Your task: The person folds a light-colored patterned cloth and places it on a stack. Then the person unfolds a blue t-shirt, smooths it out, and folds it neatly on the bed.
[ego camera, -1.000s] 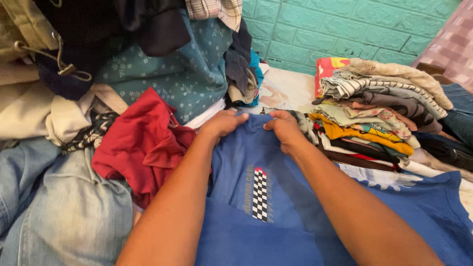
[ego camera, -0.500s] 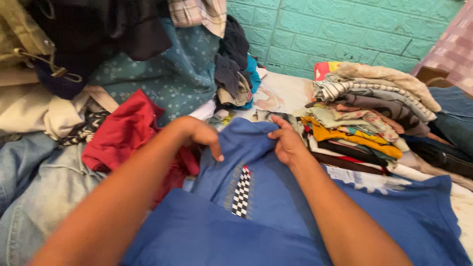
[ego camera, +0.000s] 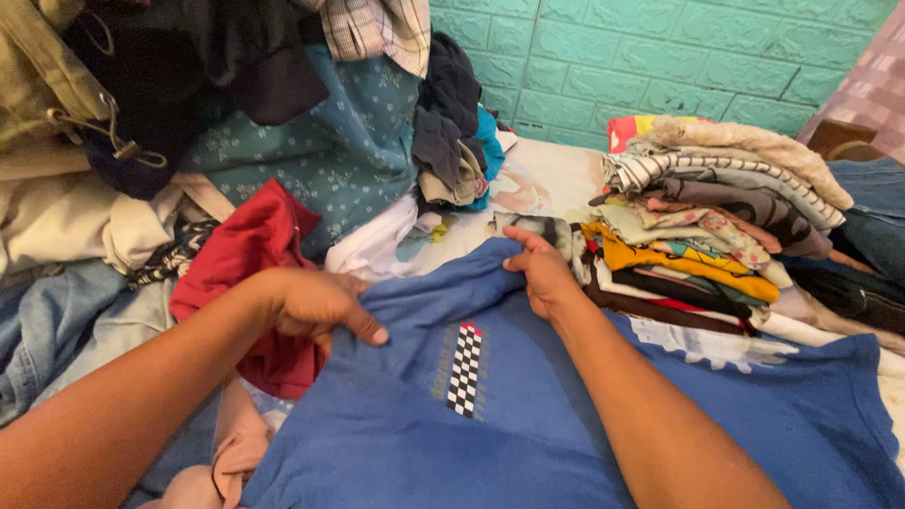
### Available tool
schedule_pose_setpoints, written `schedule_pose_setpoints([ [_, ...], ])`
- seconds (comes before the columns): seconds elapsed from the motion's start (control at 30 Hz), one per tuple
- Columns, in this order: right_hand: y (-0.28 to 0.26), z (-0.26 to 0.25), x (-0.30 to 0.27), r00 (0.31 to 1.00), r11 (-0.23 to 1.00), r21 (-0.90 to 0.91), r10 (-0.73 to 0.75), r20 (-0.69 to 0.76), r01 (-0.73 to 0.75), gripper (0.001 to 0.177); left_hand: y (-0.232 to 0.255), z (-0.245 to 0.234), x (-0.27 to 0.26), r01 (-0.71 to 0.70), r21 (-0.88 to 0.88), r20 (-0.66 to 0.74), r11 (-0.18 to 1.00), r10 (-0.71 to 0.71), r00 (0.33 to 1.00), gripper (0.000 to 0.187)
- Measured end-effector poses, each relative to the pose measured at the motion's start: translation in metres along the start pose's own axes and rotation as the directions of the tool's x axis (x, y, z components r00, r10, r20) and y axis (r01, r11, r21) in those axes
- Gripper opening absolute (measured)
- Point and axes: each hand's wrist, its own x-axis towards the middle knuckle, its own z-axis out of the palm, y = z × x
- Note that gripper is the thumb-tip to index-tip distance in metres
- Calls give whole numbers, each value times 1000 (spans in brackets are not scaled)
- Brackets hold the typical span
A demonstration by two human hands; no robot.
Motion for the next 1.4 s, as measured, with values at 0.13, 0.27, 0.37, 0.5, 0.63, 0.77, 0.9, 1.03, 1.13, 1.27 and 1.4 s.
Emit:
schedule_pose_setpoints([
  [0.13,-2,5,-8,993,995,-66,-68,98,75,68,-9,5,-21,176,239,-232,955,-120,965,64],
  [0.27,-14,17,-13,995,997,-81,6,99,2,68,-1,11,-40,318,383,-435,867,-134,890,49],
  [0.37,-17,25,-21,998,985,-172,1,58,9,66,1,35,-38,463,733,-641,499,278,715,41],
  [0.5,-16,24,-20,996,985,-149,84,-16,-86,67,9,74,5,118,957,-278,265,723,632,26],
  [0.63,-1,4,-3,998,981,190,18,57,-28,62,18,72,62,5,915,-234,403,520,821,28],
  [0.77,18,-12,15,993,951,304,-83,81,55,51,35,34,112,55,808,-319,587,358,878,39],
  [0.9,14,-9,7,983,927,367,-130,128,75,51,49,3,151,-111,592,-501,799,472,725,79],
  [1.03,-19,6,-16,961,900,434,-153,230,39,79,37,-13,156,-290,282,-328,915,376,867,100],
  [1.13,-36,17,-32,926,886,463,-169,338,-7,88,23,-12,154,-348,-188,-31,919,348,937,81],
  [1.27,-48,25,-45,914,889,453,-132,383,-61,88,29,-22,146,-395,-378,-16,837,421,907,51],
  [1.4,-59,26,-42,940,956,290,-127,315,32,84,52,-33,144,-673,-118,-505,730,539,674,20],
])
